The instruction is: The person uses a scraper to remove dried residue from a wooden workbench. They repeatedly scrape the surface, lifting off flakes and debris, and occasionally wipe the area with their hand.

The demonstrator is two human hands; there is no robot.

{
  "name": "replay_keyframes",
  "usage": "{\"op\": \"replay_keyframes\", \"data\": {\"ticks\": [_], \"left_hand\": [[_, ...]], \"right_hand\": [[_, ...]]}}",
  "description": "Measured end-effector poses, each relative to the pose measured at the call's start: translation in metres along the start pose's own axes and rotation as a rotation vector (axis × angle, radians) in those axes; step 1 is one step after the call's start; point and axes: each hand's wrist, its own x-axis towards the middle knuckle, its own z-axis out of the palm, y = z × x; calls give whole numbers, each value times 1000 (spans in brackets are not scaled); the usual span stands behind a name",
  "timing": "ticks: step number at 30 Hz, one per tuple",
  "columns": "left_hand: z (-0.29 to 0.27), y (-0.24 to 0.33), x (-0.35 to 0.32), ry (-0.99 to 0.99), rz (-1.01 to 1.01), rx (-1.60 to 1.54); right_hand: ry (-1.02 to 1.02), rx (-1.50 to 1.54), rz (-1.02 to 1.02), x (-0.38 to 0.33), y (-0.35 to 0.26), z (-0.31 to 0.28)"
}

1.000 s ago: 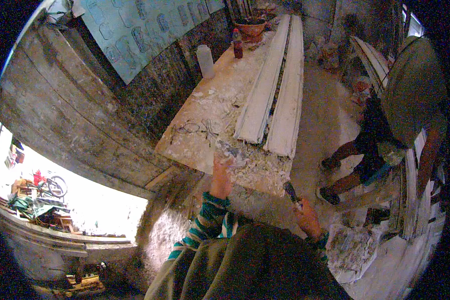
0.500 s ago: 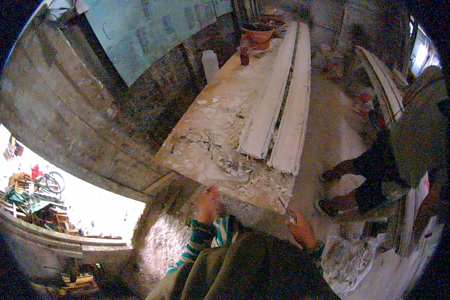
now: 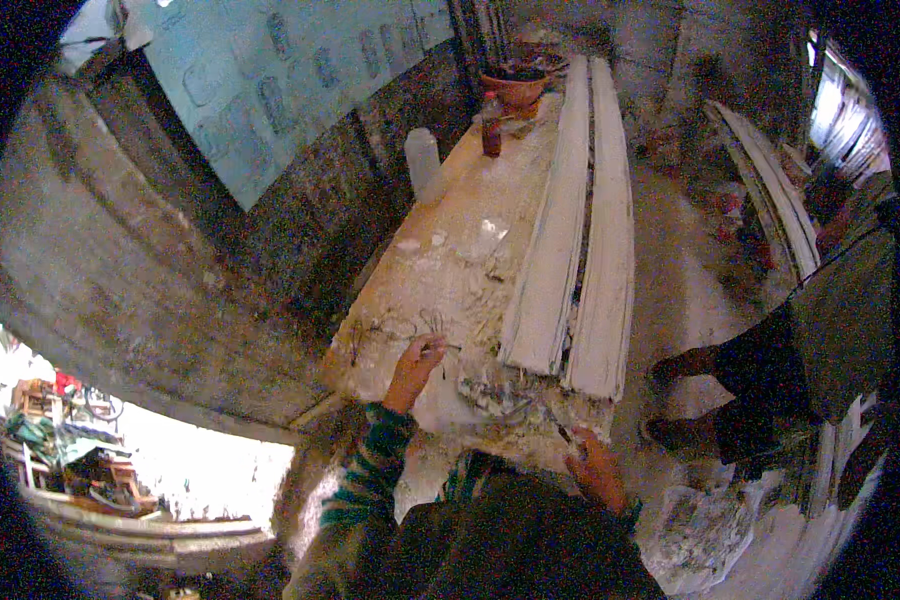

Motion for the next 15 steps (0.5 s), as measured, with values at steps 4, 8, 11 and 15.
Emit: {"op": "replay_keyframes", "data": {"ticks": [4, 8, 11, 15], "left_hand": [[-2, -6, 124, -284, -258, 193], [25, -45, 236, -198, 242, 609], [50, -72, 292, -166, -54, 956], [74, -86, 317, -258, -120, 1167]], "right_hand": [[142, 18, -77, 7, -18, 12], [301, 84, 57, 1, -31, 31], [424, 165, 140, -6, -37, 47], [540, 111, 232, -9, -41, 68]]}}
